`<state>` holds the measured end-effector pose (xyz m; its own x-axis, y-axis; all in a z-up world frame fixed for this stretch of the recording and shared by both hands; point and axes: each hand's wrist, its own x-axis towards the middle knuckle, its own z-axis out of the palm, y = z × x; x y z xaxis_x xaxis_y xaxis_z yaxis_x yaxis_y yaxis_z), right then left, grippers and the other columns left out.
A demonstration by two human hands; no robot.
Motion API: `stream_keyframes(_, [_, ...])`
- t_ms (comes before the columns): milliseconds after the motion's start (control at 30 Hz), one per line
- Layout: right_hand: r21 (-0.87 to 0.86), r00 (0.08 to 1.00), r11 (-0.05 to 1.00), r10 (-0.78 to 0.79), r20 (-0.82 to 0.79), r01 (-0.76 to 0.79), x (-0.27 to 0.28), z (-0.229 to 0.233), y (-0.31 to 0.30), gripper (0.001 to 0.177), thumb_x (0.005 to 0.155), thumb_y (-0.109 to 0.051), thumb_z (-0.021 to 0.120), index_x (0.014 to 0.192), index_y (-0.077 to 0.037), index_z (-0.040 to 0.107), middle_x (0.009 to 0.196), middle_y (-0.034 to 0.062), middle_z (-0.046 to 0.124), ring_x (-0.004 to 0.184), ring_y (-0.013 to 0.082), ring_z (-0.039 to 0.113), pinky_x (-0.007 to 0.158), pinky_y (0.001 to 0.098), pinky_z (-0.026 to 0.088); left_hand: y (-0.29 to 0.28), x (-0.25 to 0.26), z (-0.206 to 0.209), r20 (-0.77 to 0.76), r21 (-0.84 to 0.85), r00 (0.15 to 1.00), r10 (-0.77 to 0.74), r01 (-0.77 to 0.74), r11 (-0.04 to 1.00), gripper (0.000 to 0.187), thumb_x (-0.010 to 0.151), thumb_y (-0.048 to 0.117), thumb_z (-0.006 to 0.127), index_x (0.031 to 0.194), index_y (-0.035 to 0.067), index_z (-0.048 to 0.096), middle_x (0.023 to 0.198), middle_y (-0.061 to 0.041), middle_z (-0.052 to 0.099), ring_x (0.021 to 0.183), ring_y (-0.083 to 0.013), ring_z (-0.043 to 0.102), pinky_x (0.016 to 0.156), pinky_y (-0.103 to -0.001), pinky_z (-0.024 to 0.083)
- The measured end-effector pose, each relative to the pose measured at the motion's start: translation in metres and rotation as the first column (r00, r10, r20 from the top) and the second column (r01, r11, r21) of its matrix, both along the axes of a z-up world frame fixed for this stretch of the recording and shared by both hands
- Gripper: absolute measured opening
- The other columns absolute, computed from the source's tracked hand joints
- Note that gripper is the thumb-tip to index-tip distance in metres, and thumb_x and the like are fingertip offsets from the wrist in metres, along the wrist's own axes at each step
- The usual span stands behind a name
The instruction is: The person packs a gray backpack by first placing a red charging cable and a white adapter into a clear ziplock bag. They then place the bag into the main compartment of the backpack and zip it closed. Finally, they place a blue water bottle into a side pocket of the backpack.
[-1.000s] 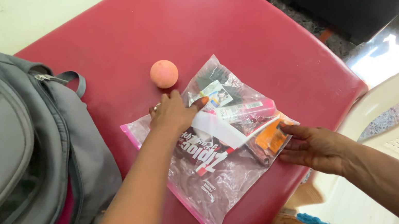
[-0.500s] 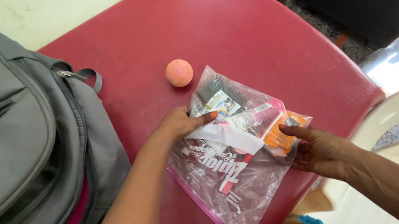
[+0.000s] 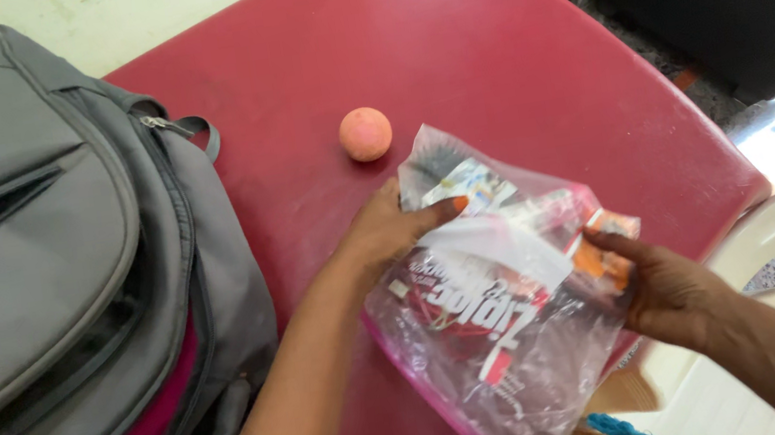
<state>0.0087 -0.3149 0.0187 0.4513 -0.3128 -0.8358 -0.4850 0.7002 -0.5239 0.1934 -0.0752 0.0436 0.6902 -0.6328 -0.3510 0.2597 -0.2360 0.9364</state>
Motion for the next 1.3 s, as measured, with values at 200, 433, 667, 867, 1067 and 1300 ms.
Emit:
stream_keyframes(200, [-0.074, 0.99, 0.997, 0.017, 0.143, -0.006, 0.017, 0.036, -0.01, 0.055, 0.076, -0.031, 0.078, 0.125, -0.01, 0.065, 0.114, 0.0073, 0.074, 0.098, 0.0206, 0.075, 0.086, 0.0465, 0.062, -0.004, 0.004, 0.029, 0.133, -0.286, 0.989, 0.058, -0.017, 0.958, 0.052, 0.083, 0.02, 0.08, 0.127, 0.001, 0.062, 0.115, -0.009, 0.075, 0.102, -0.0151, 0.072, 0.087, -0.032, 0.059])
stream_keyframes(433, [0.146, 0.907, 0.974, 0.1, 0.408, -0.173, 0.041, 0.057, 0.021, 0.05, 0.082, -0.029, 0.077, 0.126, -0.008, 0.067, 0.115, 0.0141, 0.074, 0.103, 0.0248, 0.074, 0.087, 0.0473, 0.056, 0.036, 0.004, 0.071, 0.238, -0.268, 0.937, 0.254, -0.188, 0.945, 0.062, 0.08, 0.029, 0.083, 0.127, -0.001, 0.056, 0.114, -0.014, 0.075, 0.1, -0.0193, 0.073, 0.084, -0.033, 0.061])
stream_keyframes(667, [0.245, 0.845, 0.911, 0.171, 0.506, -0.331, 0.073, 0.04, 0.061, 0.039, 0.095, -0.022, 0.073, 0.13, -0.008, 0.062, 0.124, 0.0138, 0.07, 0.111, 0.0241, 0.071, 0.097, 0.0459, 0.053, 0.109, -0.004, 0.097, 0.512, 0.049, 0.809, 0.29, -0.364, 0.93, 0.089, 0.074, 0.055, 0.081, 0.136, -0.002, 0.049, 0.122, -0.017, 0.073, 0.112, -0.0226, 0.073, 0.093, -0.034, 0.057])
stream_keyframes(867, [0.23, 0.822, 0.889, 0.232, 0.521, -0.397, 0.089, 0.038, 0.087, 0.047, 0.089, -0.025, 0.072, 0.132, -0.007, 0.066, 0.125, 0.0112, 0.073, 0.115, 0.0271, 0.07, 0.098, 0.0537, 0.049, 0.145, -0.022, 0.134, 0.586, 0.11, 0.765, 0.266, -0.4, 0.91, 0.081, 0.088, 0.064, 0.064, 0.141, 0.004, 0.051, 0.119, -0.018, 0.076, 0.108, -0.0294, 0.072, 0.09, -0.038, 0.055])
stream_keyframes(1067, [0.243, 0.714, 0.838, 0.224, 0.663, -0.488, 0.104, 0.026, 0.081, 0.046, 0.095, -0.022, 0.071, 0.137, -0.007, 0.063, 0.129, 0.0118, 0.07, 0.118, 0.0282, 0.067, 0.104, 0.0586, 0.049, 0.171, -0.049, 0.171, 0.642, 0.136, 0.733, 0.227, -0.4, 0.906, 0.068, 0.096, 0.064, 0.05, 0.135, 0.008, 0.054, 0.103, -0.013, 0.079, 0.095, -0.0244, 0.076, 0.084, -0.036, 0.056])
stream_keyframes(1300, [0.243, 0.65, 0.813, 0.204, 0.732, -0.528, 0.127, 0.028, 0.073, 0.044, 0.099, -0.019, 0.071, 0.14, -0.007, 0.061, 0.133, 0.0125, 0.07, 0.121, 0.028, 0.066, 0.106, 0.0577, 0.048, 0.194, -0.063, 0.178, 0.69, 0.274, 0.676, 0.258, -0.575, 0.771, 0.046, 0.1, 0.048, 0.049, 0.126, 0.012, 0.06, 0.105, -0.011, 0.079, 0.096, -0.0307, 0.074, 0.087, -0.039, 0.054])
